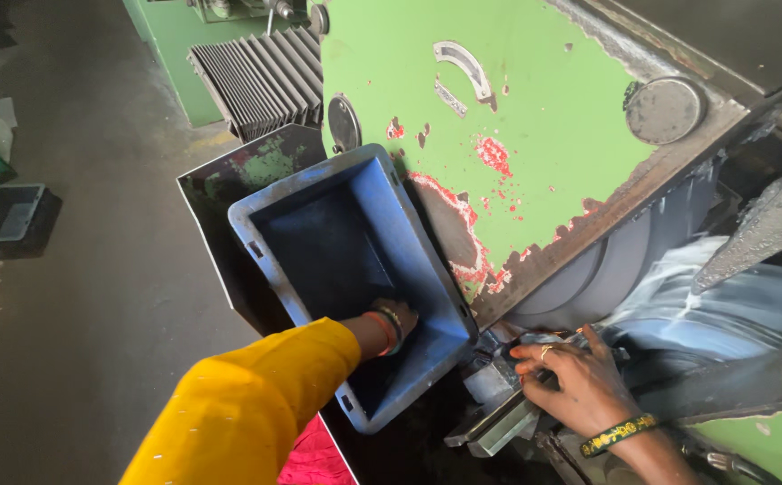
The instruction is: The person repeatedly picks small metal pins from a blue bin and presses them against a rotating grinding wheel to smooth or shape them. The person handles the pins one at a time, using both hands to position each pin against the wheel.
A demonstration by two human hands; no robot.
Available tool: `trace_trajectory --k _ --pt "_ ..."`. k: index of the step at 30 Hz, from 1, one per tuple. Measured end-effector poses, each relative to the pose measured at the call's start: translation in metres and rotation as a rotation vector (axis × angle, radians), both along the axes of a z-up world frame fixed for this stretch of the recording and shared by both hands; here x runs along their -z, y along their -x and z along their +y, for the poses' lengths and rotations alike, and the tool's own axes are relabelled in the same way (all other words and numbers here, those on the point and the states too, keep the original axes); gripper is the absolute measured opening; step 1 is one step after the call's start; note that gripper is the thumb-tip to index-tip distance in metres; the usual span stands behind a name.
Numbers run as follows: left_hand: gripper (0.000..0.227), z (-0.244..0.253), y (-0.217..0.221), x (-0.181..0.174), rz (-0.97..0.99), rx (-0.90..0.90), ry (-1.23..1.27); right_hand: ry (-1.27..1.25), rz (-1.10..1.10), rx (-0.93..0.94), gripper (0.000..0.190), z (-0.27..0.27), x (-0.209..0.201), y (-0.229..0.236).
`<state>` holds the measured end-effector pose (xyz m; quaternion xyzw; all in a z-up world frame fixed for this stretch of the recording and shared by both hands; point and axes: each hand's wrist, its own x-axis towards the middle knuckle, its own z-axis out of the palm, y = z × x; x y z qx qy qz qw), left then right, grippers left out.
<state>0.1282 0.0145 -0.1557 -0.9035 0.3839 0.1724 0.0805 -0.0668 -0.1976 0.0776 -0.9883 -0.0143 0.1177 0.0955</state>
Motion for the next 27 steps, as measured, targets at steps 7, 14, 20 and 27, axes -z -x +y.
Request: trace_trajectory --k 7,14,20,27 --pt "0.026 -0.014 -0.014 0.071 -0.042 -0.218 0.138 -0.014 0.023 0.036 0.047 -0.006 0.007 0.0" --pt "0.026 -0.029 -0.02 0.092 -0.029 -0.551 0.229 -0.058 -0.005 0.046 0.047 -0.004 0.004 0.0" --pt "0.026 -0.028 -0.026 0.087 0.014 -0.484 0.16 -0.03 0.065 0.097 0.048 -0.004 0.005 -0.001" --pt "0.036 -0.016 -0.029 0.088 0.122 -0.261 0.047 -0.029 0.023 0.046 0.051 -0.012 0.014 0.0"
